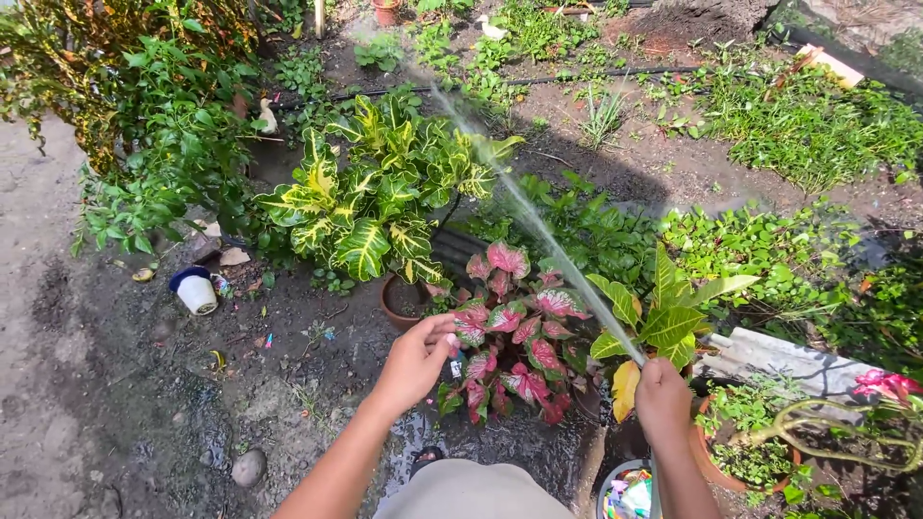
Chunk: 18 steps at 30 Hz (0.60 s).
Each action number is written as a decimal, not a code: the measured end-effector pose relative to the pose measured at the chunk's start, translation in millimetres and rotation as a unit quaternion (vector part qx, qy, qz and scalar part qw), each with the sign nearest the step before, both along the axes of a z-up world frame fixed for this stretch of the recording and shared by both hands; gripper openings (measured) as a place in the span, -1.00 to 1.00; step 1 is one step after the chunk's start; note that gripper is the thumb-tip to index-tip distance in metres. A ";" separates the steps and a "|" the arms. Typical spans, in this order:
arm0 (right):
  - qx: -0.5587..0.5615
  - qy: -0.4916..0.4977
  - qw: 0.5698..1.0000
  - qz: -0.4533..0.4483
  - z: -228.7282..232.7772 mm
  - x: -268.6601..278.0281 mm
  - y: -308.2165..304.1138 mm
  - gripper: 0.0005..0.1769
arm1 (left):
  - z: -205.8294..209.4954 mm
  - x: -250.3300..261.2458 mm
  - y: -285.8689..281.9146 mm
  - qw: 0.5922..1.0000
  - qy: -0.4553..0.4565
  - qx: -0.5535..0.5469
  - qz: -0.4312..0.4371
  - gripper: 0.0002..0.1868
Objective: Watering several potted and garden plants in an outdoor garden using a water hose.
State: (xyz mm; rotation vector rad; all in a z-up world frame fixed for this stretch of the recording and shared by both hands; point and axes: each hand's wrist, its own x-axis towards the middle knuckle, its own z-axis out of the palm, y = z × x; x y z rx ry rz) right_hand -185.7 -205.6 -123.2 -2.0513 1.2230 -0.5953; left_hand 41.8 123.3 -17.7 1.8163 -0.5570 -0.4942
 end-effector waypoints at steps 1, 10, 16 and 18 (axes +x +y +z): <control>0.001 0.000 1.000 0.000 1.5 0.6 1.1 -0.61 | 0.7 0.5 0.6 1.000 0.000 0.001 0.000 -0.58; -0.002 0.004 1.000 -0.004 23.6 4.3 7.3 -0.62 | 12.0 2.3 3.2 1.000 -0.005 0.024 0.003 -0.57; -0.003 0.010 1.000 -0.016 25.5 7.4 5.5 -0.62 | 8.7 4.0 2.3 1.000 0.009 0.014 0.013 -0.59; -0.003 0.010 1.000 -0.025 23.3 8.5 3.3 -0.61 | 8.2 4.8 2.7 1.000 0.009 0.014 0.017 -0.60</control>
